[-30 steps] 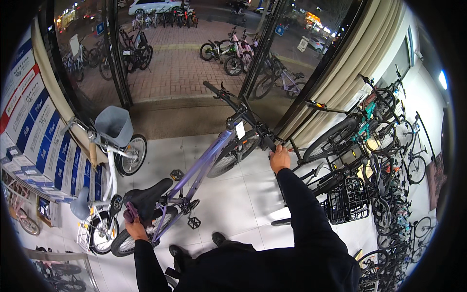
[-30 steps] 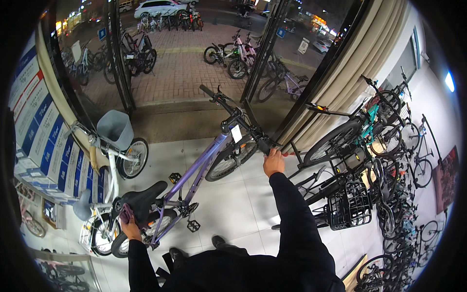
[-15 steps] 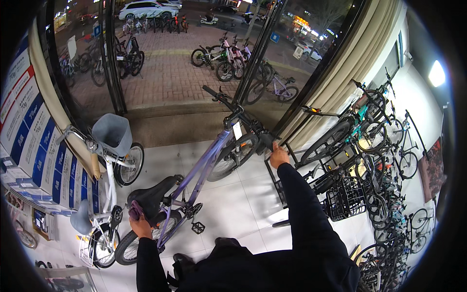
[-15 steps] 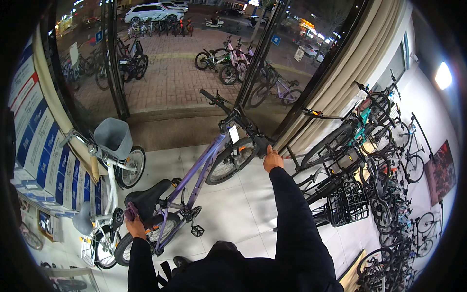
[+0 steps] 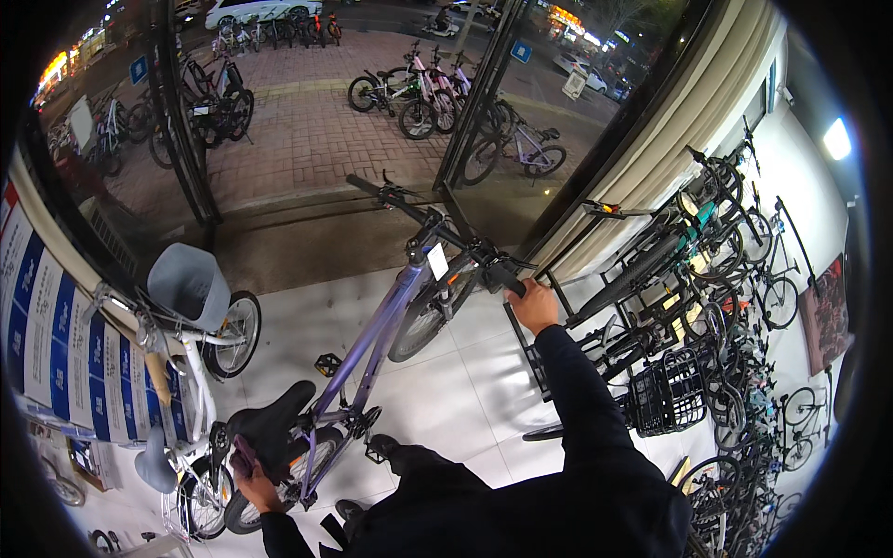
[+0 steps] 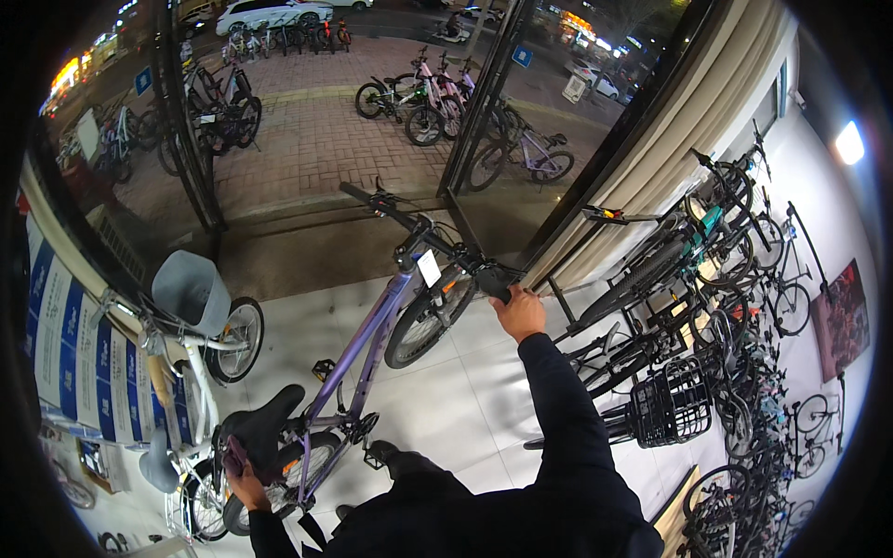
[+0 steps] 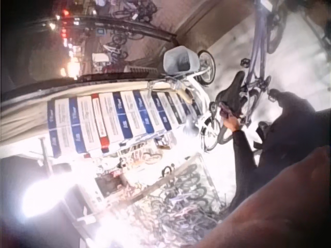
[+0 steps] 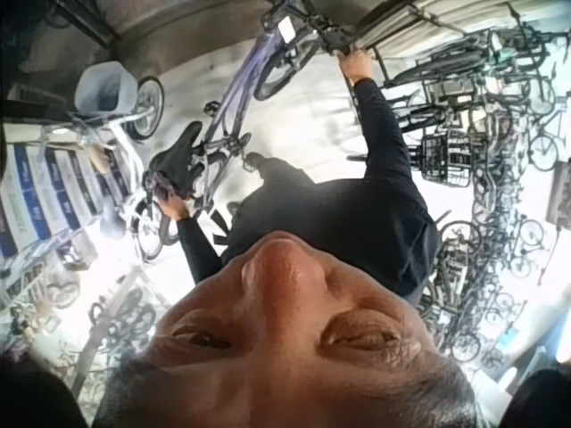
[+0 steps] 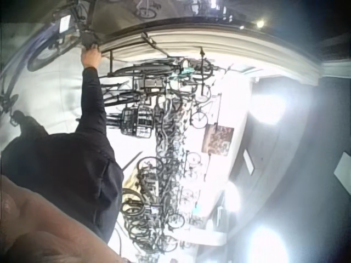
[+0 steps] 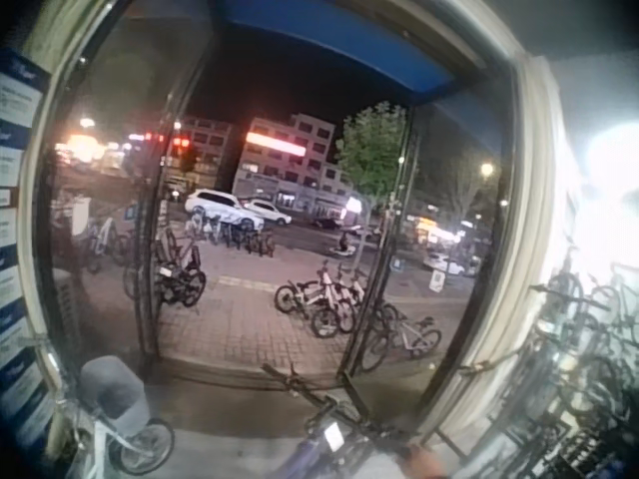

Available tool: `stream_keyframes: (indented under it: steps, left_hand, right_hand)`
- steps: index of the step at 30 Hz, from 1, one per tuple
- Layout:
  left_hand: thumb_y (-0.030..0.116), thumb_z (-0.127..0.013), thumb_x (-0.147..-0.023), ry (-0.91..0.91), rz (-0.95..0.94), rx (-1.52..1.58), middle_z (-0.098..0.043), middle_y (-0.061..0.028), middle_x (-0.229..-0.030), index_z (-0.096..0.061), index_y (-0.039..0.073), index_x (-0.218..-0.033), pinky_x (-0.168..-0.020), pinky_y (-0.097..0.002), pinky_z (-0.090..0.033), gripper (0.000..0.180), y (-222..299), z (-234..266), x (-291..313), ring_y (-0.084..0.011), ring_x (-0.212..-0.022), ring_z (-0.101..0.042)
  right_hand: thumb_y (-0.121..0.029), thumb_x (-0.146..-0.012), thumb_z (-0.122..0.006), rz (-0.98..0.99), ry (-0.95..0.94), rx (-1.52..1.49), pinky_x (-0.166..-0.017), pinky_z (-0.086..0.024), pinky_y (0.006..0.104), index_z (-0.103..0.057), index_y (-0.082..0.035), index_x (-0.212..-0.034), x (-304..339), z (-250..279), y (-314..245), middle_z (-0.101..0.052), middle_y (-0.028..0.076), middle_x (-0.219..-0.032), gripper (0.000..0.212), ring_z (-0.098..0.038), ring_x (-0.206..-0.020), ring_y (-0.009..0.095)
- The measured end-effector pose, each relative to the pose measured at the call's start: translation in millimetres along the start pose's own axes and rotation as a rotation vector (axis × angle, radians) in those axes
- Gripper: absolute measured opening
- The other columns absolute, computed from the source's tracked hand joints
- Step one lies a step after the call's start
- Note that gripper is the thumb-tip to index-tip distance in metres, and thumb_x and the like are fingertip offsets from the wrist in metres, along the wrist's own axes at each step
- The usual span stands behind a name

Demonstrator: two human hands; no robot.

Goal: The person wipes the frames, tires, and seats of two bicycles in a bicycle shop using a purple cloth. They clean the rear and front wheels, the seat, and the frame of a purple bicycle, then repeat the process on a dark gray bicycle.

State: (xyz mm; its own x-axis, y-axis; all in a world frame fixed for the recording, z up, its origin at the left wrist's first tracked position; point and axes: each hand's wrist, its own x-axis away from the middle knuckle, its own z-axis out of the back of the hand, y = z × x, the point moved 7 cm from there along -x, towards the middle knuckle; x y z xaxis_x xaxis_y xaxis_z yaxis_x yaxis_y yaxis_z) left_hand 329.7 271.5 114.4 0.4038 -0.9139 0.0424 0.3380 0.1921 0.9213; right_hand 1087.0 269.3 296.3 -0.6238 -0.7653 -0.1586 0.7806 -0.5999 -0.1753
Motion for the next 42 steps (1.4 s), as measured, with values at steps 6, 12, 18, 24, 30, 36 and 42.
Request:
stream_keyframes:
  steps: [6, 12, 18, 24, 30, 36, 42]
  left_hand:
    - [0.009, -0.061, -0.096, -0.029, 0.089, 0.004, -0.069, -0.0157, -0.127, -0.061, -0.006, -0.137, -0.104, -0.035, -0.046, 0.044, 20, 5, 9, -0.0241, -0.113, -0.064]
    - [0.023, -0.059, -0.104, -0.054, 0.107, -0.217, -0.071, -0.0175, -0.122, -0.064, -0.005, -0.134, -0.1, -0.0339, -0.046, 0.042, 14, 22, 18, -0.0218, -0.108, -0.063]
    - [0.029, -0.067, -0.102, -0.094, 0.084, -0.096, -0.072, -0.0113, -0.113, -0.062, 0.006, -0.14, -0.074, -0.0338, -0.052, 0.045, -9, 45, 25, -0.0187, -0.088, -0.063]
    - [0.047, -0.056, -0.108, -0.18, 0.227, -0.141, -0.072, -0.0144, -0.108, -0.056, -0.003, -0.146, -0.077, -0.0353, -0.053, 0.063, 63, 26, 58, -0.02, -0.086, -0.062]
    - [0.047, -0.05, -0.11, -0.219, 0.277, 0.083, -0.068, -0.0233, -0.128, -0.059, -0.004, -0.142, -0.088, -0.038, -0.055, 0.061, 135, -20, 77, -0.0267, -0.108, -0.066]
    - [0.012, -0.062, -0.099, -0.482, 0.168, 0.478, -0.072, -0.0093, -0.116, -0.061, -0.004, -0.133, -0.094, -0.0333, -0.054, 0.038, 201, -74, 102, -0.0186, -0.103, -0.068]
    - [0.013, -0.071, -0.095, -0.245, 0.2, 0.267, -0.068, -0.0032, -0.089, -0.07, -0.001, -0.107, -0.072, -0.0271, -0.05, 0.019, 201, -13, 136, -0.0102, -0.08, -0.062]
  right_hand:
    - [-0.05, -0.084, -0.079, 0.063, 0.015, -0.061, -0.093, -0.055, 0.0503, -0.067, 0.0, -0.121, -39, 9, -2, -0.071, 0.025, -0.109, 0.063, -0.067, -0.107, 0.044]
    - [-0.042, -0.08, -0.083, 0.16, 0.23, -0.043, -0.099, -0.05, 0.0507, -0.06, 0.0, -0.131, -70, 11, -1, -0.06, 0.025, -0.127, 0.07, -0.058, -0.116, 0.046]
    - [-0.038, -0.079, -0.084, 0.139, 0.188, -0.073, -0.1, -0.049, 0.0508, -0.059, -0.001, -0.132, -110, -6, 1, -0.057, 0.025, -0.129, 0.069, -0.056, -0.117, 0.047]
    - [-0.033, -0.081, -0.082, 0.043, 0.253, 0.021, -0.104, -0.048, 0.0497, -0.062, -0.002, -0.128, -114, 8, -26, -0.053, 0.028, -0.14, 0.061, -0.052, -0.126, 0.048]
    - [-0.027, -0.085, -0.079, 0.459, 0.14, -0.552, -0.088, -0.055, 0.0476, -0.069, -0.003, -0.116, -48, -15, -152, -0.071, 0.018, -0.112, 0.041, -0.068, -0.106, 0.038]
    - [-0.027, -0.089, -0.078, 1.02, -0.95, -0.883, -0.086, -0.055, 0.0452, -0.063, -0.003, -0.129, 182, -65, -300, -0.071, 0.018, -0.106, 0.049, -0.07, -0.099, 0.035]
    - [-0.028, -0.087, -0.074, 1.243, -1.248, -0.729, -0.08, -0.056, 0.045, -0.076, -0.005, -0.102, 297, -63, -336, -0.074, 0.016, -0.1, 0.027, -0.072, -0.094, 0.035]
